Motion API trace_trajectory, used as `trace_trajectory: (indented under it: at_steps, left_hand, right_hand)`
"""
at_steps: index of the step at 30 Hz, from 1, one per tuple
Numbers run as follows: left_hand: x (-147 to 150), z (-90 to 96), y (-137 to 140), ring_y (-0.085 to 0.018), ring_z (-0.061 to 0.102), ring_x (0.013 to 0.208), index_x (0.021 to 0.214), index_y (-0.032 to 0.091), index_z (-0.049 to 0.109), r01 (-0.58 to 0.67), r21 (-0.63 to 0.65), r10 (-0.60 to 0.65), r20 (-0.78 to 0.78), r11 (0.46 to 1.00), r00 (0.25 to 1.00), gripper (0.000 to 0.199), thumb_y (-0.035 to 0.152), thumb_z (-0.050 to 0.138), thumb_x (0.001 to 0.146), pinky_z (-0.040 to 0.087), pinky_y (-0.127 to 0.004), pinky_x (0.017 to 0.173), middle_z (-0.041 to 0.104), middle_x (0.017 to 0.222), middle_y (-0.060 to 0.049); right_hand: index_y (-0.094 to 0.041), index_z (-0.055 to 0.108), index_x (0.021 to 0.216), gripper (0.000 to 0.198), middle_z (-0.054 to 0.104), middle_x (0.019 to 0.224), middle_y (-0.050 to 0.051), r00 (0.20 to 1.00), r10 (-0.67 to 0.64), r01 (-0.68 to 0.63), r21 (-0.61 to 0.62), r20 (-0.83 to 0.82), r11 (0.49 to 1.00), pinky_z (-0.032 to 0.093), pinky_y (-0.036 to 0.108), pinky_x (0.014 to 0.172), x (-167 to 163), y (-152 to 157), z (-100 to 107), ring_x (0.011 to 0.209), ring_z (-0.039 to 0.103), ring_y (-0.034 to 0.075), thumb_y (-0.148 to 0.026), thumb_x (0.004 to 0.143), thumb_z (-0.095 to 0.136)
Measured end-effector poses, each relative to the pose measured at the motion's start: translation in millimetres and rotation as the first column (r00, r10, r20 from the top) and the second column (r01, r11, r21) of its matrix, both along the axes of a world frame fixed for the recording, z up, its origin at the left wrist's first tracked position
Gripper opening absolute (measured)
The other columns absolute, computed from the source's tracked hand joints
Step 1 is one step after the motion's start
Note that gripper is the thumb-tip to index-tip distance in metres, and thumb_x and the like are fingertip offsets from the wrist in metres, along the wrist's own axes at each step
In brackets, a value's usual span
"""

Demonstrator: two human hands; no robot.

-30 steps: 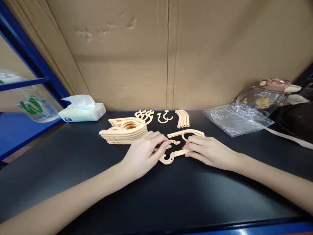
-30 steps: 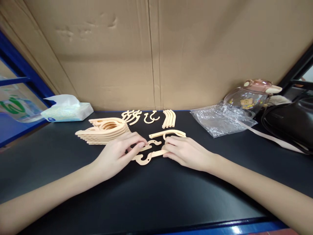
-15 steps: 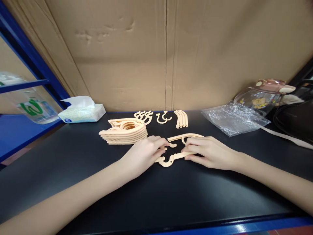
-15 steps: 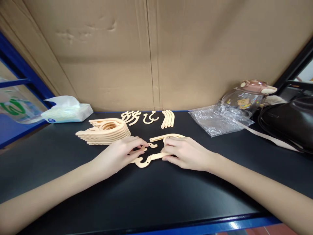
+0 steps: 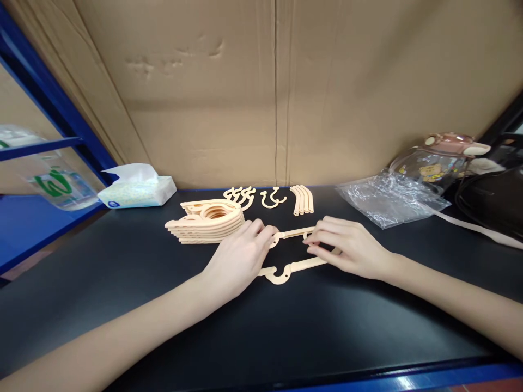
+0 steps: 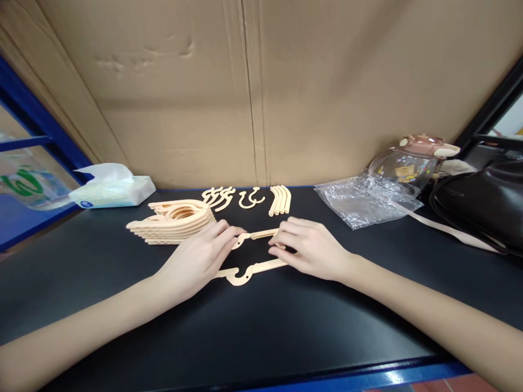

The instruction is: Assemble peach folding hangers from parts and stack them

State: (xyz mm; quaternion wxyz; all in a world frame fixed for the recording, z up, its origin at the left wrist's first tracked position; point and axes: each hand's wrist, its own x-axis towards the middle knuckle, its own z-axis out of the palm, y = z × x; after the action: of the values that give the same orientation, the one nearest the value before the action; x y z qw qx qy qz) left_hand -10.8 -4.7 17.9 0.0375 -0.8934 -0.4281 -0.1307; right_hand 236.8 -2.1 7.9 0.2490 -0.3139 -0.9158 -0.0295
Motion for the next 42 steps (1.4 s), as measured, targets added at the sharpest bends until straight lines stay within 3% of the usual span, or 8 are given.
trace_trajectory:
  at_steps: [3,6,9,14,20,25,34,42]
  left_hand:
    - [2,1.9,-2,-0.018,0.053,0.083,0.104,0.019,0.053,0.012,0.011,-0.012,0.006,1.000,1.000,0.022,0.032,0.037,0.098,0.042,-0.028,0.066,0.053,0.089,-0.001]
    - [3,3.0,-2,-0.016,0.054,0.078,0.094,0.018,0.053,0.014,0.023,-0.014,-0.021,1.000,1.000,0.016,0.031,0.043,0.096,0.038,-0.025,0.058,0.053,0.087,0.000]
    - [3,2.5,-1,-0.014,0.055,0.069,0.090,0.018,0.051,-0.019,0.024,0.020,-0.053,1.000,0.998,0.019,0.029,0.038,0.097,0.033,-0.024,0.050,0.054,0.083,0.001]
    - [2,0.6,1,-0.016,0.057,0.079,0.108,0.021,0.053,0.043,-0.010,-0.044,-0.069,0.999,0.997,0.024,0.024,0.031,0.099,0.039,-0.025,0.056,0.057,0.090,0.000]
    - [1,-3.6,1,-0.018,0.055,0.090,0.128,0.019,0.046,0.119,-0.039,-0.119,0.005,0.992,0.993,0.036,0.033,0.030,0.099,0.048,-0.028,0.067,0.051,0.107,-0.005]
    - [1,-7.5,1,-0.016,0.056,0.093,0.139,0.018,0.036,0.121,-0.069,-0.119,0.032,0.990,0.992,0.042,0.032,0.032,0.099,0.048,-0.024,0.067,0.051,0.106,-0.004]
    - [0,-10.8,11,-0.015,0.060,0.090,0.134,0.021,0.041,0.123,-0.165,-0.097,0.158,0.979,0.983,0.038,0.028,0.042,0.097,0.050,-0.025,0.071,0.056,0.109,-0.003]
    - [0,-8.1,12,-0.011,0.058,0.079,0.121,0.025,0.053,0.195,-0.195,-0.143,0.255,0.961,0.956,0.027,0.027,0.046,0.095,0.047,-0.022,0.067,0.056,0.102,0.000]
  right_hand:
    - [-0.018,0.064,0.101,0.023,0.063,0.094,0.005,0.995,-0.087,0.088,0.010,-0.050,0.996,0.045,0.031,0.076,2,6,-2,0.085,0.054,0.017,-0.029,0.094,0.045]
    - [-0.019,0.059,0.116,0.028,0.060,0.111,0.007,0.989,-0.140,0.138,-0.050,-0.050,0.989,0.046,0.034,0.085,4,12,-5,0.099,0.054,0.018,-0.030,0.095,0.043]
    - [-0.021,0.058,0.119,0.031,0.060,0.112,0.006,0.986,-0.162,0.158,-0.085,-0.041,0.984,0.047,0.036,0.088,4,16,-8,0.103,0.054,0.019,-0.030,0.096,0.039]
    - [-0.021,0.062,0.114,0.032,0.062,0.104,0.005,0.986,-0.164,0.164,-0.104,0.008,0.981,0.048,0.037,0.086,4,18,-12,0.097,0.056,0.019,-0.028,0.097,0.035]
    - [-0.022,0.064,0.109,0.030,0.058,0.099,0.006,0.980,-0.196,0.200,-0.137,0.045,0.970,0.049,0.035,0.081,2,19,-12,0.094,0.054,0.019,-0.030,0.097,0.037]
    - [-0.020,0.059,0.100,0.028,0.057,0.098,0.006,0.987,-0.162,0.160,-0.210,0.007,0.965,0.046,0.036,0.084,0,21,-12,0.094,0.052,0.019,-0.026,0.097,0.032]
    - [-0.021,0.053,0.104,0.025,0.050,0.101,0.006,0.982,-0.108,0.041,-0.385,-0.154,0.922,0.045,0.032,0.084,-3,14,-9,0.092,0.053,0.016,-0.028,0.097,0.030]
    - [-0.021,0.054,0.101,0.022,0.054,0.097,0.004,0.972,-0.083,-0.020,-0.436,-0.218,0.900,0.043,0.030,0.079,-6,10,-6,0.085,0.052,0.014,-0.027,0.097,0.033]
